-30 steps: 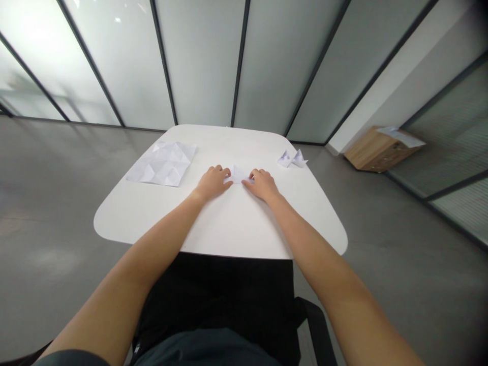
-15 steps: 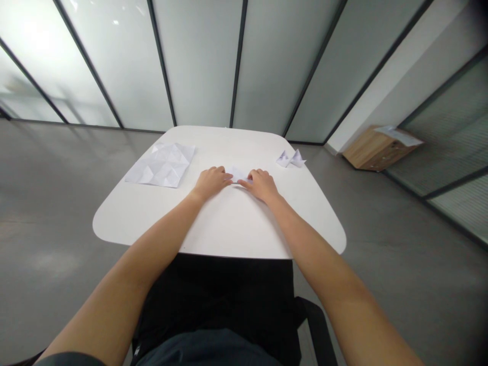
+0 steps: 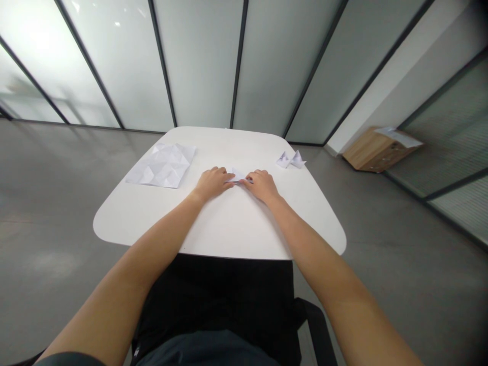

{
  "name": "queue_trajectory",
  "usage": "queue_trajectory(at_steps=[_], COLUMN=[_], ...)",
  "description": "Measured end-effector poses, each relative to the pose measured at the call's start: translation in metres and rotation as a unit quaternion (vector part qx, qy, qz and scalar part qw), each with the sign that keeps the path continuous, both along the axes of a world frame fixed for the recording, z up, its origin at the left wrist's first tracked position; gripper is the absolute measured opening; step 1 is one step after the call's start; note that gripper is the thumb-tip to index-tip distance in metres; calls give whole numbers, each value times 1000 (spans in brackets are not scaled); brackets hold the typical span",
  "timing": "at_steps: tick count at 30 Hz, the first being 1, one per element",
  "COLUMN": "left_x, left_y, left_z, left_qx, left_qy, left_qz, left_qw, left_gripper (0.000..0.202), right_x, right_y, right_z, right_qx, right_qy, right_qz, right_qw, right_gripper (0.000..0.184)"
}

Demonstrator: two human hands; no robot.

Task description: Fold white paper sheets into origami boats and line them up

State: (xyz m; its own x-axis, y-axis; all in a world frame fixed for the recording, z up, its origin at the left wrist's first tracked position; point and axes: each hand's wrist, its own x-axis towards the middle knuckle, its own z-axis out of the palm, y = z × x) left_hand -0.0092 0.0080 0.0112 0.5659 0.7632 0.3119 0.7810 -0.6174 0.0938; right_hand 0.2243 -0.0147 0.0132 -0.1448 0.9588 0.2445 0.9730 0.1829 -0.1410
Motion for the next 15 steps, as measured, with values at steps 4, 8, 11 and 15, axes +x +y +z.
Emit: queue_trajectory(at_steps=[4, 8, 11, 15], left_x=[3, 6, 9, 12], left_y=[-1, -2, -5, -7], left_z=[2, 6, 9, 13], left_qx=[-2, -2, -2, 5], left_qy=[-6, -9, 1, -23], left_qz=[8, 4, 7, 40], left_qw=[1000, 1000, 1000, 999], left_gripper=[40, 40, 37, 38], right_x=[0, 0, 1, 4], right_y=[-1, 0, 1, 3], right_z=[3, 5, 6, 7], right_qx=[12, 38, 56, 84], right_qy=[6, 12, 18, 36], right_qz=[0, -1, 2, 7], right_qw=[1000, 999, 998, 996], right_gripper=[44, 46, 45, 43])
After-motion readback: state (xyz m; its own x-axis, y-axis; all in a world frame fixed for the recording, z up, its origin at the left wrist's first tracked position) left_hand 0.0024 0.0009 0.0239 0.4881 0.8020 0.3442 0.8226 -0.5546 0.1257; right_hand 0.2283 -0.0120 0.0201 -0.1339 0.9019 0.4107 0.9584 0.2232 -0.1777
